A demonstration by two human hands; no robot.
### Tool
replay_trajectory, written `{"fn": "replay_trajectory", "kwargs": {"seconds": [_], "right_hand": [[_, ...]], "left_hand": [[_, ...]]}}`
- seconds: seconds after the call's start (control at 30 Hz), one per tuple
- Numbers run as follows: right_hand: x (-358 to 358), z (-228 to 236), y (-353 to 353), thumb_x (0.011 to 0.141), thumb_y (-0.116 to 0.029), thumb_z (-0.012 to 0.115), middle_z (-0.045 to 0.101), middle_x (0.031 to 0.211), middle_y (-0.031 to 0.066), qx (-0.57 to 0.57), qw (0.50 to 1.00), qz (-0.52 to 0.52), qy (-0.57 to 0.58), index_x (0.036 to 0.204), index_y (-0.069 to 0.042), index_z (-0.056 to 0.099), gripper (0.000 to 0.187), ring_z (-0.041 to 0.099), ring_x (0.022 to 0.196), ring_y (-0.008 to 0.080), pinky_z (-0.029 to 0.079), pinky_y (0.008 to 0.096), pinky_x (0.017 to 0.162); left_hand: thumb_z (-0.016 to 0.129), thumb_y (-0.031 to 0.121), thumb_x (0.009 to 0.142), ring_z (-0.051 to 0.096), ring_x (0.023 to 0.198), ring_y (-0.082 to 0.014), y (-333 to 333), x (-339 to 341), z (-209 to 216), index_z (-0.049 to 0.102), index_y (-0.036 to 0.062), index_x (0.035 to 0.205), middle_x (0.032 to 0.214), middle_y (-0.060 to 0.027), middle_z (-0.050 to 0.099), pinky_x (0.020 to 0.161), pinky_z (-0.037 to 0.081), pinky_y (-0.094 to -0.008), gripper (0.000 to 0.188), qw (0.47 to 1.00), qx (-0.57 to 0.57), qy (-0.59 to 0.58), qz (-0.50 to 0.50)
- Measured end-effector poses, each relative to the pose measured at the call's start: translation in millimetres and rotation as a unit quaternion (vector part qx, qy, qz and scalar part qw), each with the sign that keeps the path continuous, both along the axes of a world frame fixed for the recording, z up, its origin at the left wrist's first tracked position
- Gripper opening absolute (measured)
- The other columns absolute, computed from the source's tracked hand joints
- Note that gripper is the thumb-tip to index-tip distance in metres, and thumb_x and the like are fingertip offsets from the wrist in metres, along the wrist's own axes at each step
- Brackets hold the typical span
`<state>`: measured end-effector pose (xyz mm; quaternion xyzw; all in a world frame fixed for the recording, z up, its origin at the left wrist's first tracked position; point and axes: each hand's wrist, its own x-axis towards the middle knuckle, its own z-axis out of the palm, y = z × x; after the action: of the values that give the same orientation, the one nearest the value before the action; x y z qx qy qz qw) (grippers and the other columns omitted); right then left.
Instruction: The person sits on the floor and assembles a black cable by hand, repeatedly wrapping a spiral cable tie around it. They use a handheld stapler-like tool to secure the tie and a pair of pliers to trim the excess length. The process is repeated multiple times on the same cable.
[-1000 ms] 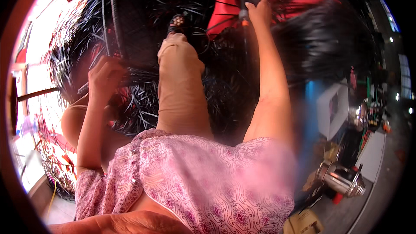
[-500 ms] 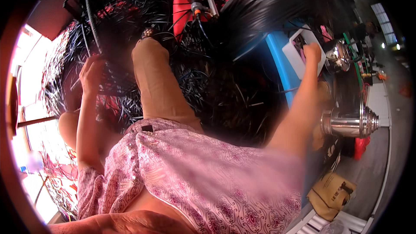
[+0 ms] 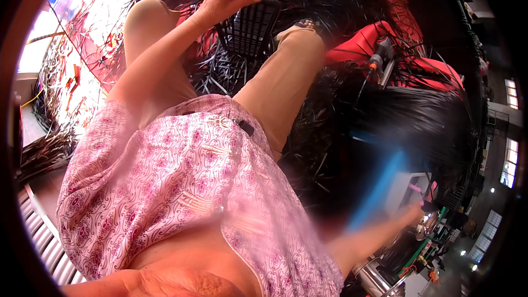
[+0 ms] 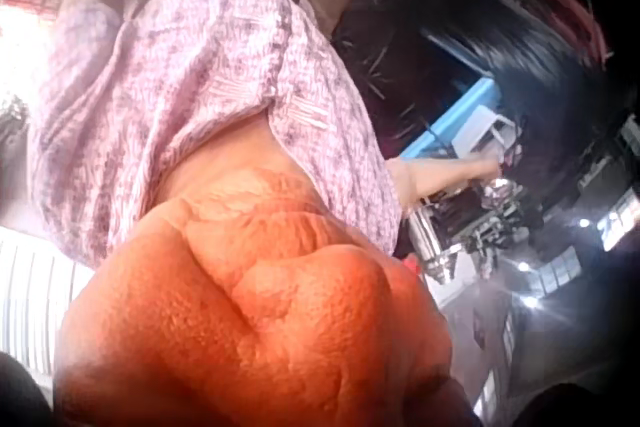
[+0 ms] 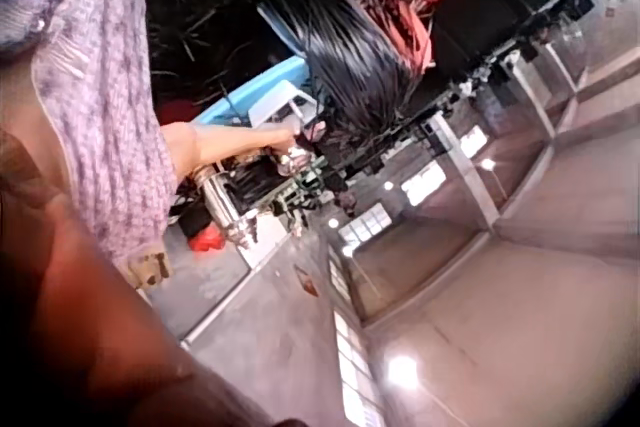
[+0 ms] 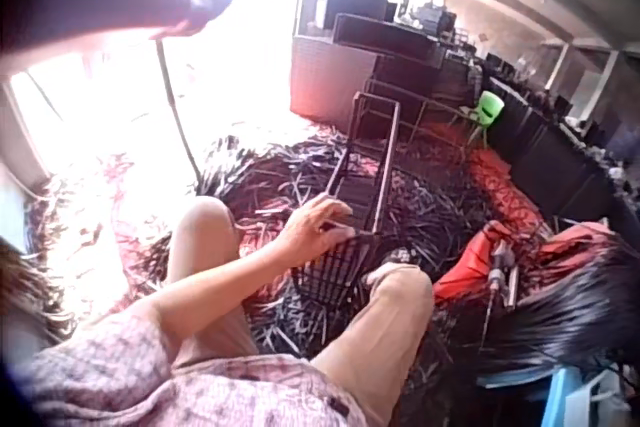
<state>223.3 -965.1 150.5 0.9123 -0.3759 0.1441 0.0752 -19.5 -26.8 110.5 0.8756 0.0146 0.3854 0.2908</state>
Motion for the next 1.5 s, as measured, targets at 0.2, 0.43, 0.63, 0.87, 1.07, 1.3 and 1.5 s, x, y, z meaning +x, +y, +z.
{"fn": "replay_trajectory", "kwargs": {"seconds": [0.2,0.43,0.63,0.87,1.07,1.3,1.5], "right_hand": [[-136.8,107.5,298.5,0.097,-0.03,0.067,0.068,0.089,0.0113,0.129,0.844,0.335,-0.399,0.12,0.001,0.07,0.04,0.064,0.079,0.0201,0.051,0.0333,0.069],[-236.1,16.6,598.0,0.098,-0.017,0.065,0.062,0.085,0.0005,0.585,0.56,0.561,-0.171,0.122,0.003,0.065,0.031,0.046,0.066,0.0057,0.033,0.0196,0.057],[-239.5,2.5,655.1,0.094,-0.046,0.067,0.044,0.151,0.0226,0.661,0.359,0.659,-0.02,0.15,0.007,0.039,0.082,0.049,0.134,0.0298,0.041,0.0409,0.106],[-245.9,-28.4,665.4,0.078,-0.059,0.076,0.039,0.152,0.0207,0.719,0.33,0.611,0.044,0.156,0.006,0.023,0.115,0.04,0.141,0.0319,0.027,0.0455,0.118],[-162.7,-24.6,668.7,0.073,-0.05,0.082,0.057,0.121,0.0133,0.394,0.502,0.769,-0.044,0.14,0.0,0.046,0.092,0.054,0.117,0.0294,0.042,0.0456,0.103],[-80.9,-25.8,702.8,0.074,-0.051,0.082,0.056,0.104,0.0079,-0.057,0.532,0.833,-0.139,0.123,-0.014,0.058,0.066,0.056,0.101,0.0287,0.045,0.0453,0.09],[-71.3,-39.3,720.7,0.078,-0.053,0.079,0.056,0.102,0.0063,-0.075,0.519,0.833,-0.179,0.122,-0.016,0.059,0.061,0.057,0.1,0.0272,0.045,0.0437,0.083]], "left_hand": [[0.06,0.018,0.105,0.065,0.09,-0.0093,-62.8,-31.5,8.3,0.07,-0.0022,0.104,0.092,-0.0032,0.07,0.084,0.053,-0.0265,0.022,0.938,-0.335,-0.01,-0.092],[0.043,0.055,0.106,0.066,0.097,-0.0195,-150.0,-23.0,5.4,0.066,0.0002,0.113,0.105,-0.0107,0.07,0.089,0.051,-0.0336,0.06,0.803,-0.486,0.131,-0.319],[0.03,0.056,0.108,0.064,0.116,-0.0222,-126.6,-42.6,-13.0,0.047,0.0042,0.151,0.127,-0.0143,0.068,0.092,0.052,-0.0349,0.069,0.719,-0.578,0.137,-0.361],[0.035,0.059,0.107,0.048,0.136,-0.0246,-132.3,-39.2,-29.6,0.047,0.0048,0.151,0.148,-0.0117,0.052,0.1,0.049,-0.0367,0.071,0.734,-0.559,0.178,-0.343],[0.042,0.069,0.099,0.066,0.109,-0.0256,-124.7,-43.6,-46.0,0.052,-0.0013,0.142,0.122,-0.0181,0.067,0.088,0.054,-0.0369,0.083,0.746,-0.545,0.307,-0.228],[0.042,0.067,0.101,0.069,0.099,-0.0244,-129.4,-50.7,-44.5,0.065,-0.005,0.124,0.108,-0.0173,0.073,0.082,0.054,-0.0358,0.079,0.709,-0.542,0.359,-0.274],[0.042,0.065,0.101,0.07,0.096,-0.0235,-126.4,-50.4,-46.7,0.066,-0.0056,0.122,0.106,-0.0172,0.073,0.083,0.054,-0.0357,0.077,0.706,-0.544,0.368,-0.265]]}}
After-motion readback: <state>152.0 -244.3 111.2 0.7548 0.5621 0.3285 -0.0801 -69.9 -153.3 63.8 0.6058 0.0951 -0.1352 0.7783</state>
